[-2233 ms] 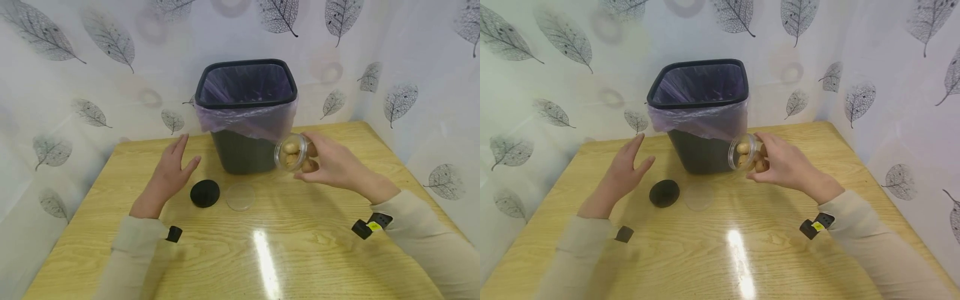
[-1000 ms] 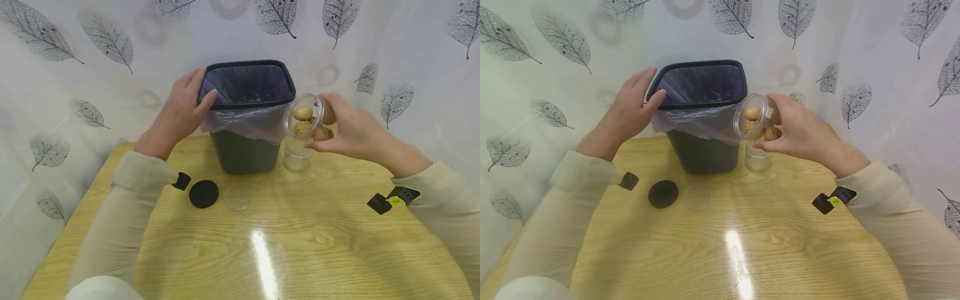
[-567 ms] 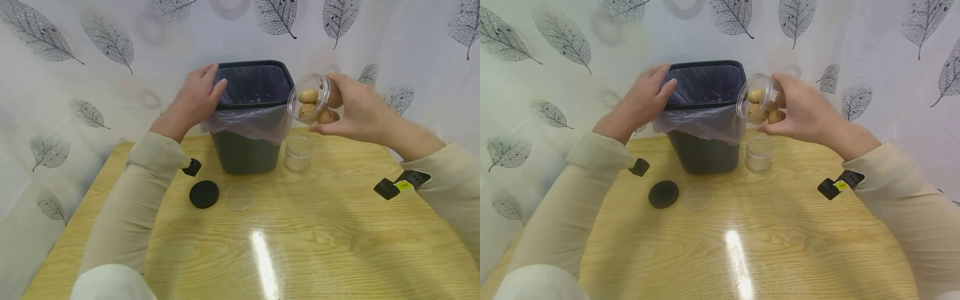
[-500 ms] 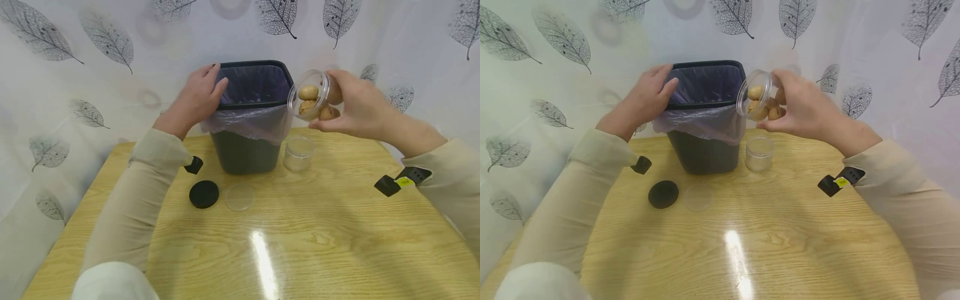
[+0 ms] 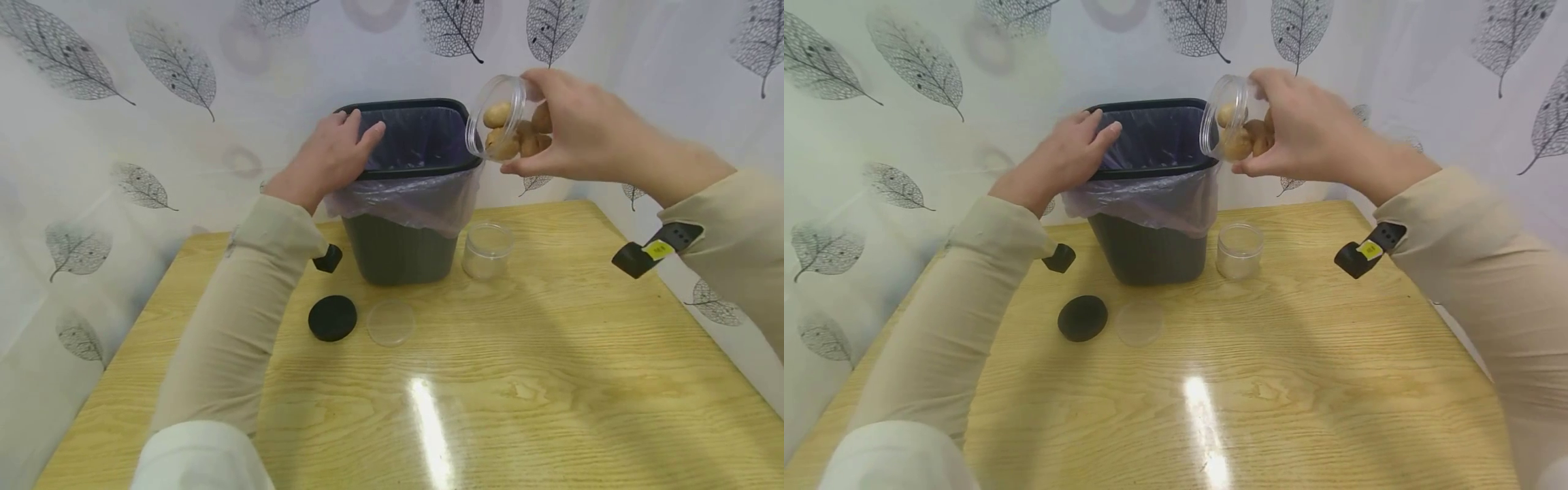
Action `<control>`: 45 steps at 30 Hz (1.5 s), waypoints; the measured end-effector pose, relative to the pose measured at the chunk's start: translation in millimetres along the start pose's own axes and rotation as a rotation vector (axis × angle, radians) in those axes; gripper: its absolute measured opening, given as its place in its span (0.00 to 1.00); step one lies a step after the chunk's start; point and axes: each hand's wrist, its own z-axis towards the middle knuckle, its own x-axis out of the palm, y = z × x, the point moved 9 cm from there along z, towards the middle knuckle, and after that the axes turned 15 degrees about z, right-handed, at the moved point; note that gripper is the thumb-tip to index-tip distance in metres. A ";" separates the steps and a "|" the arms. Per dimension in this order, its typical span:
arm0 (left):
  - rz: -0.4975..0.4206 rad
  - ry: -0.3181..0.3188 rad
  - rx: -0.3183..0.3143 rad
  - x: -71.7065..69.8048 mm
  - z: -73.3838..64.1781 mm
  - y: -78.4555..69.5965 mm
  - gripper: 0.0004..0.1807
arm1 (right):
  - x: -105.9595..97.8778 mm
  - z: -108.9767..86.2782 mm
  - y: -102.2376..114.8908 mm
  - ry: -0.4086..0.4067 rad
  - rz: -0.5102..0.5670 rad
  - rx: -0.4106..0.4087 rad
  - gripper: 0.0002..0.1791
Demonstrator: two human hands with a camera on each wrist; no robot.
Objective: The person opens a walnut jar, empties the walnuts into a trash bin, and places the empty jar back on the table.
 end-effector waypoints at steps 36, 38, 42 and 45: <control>0.118 0.009 -0.055 6.9 0.6 1.4 0.48 | 13.0 49.5 23.7 0.032 -0.409 -0.216 0.54; 0.117 0.012 -0.057 7.1 0.5 1.6 0.48 | 13.5 49.8 25.4 0.031 -0.416 -0.226 0.53; 0.119 0.018 -0.055 7.2 0.8 1.5 0.48 | 14.9 49.6 29.7 0.032 -0.428 -0.260 0.53; 0.118 0.021 -0.057 8.0 0.6 1.3 0.49 | 16.8 49.2 33.3 0.039 -0.455 -0.290 0.53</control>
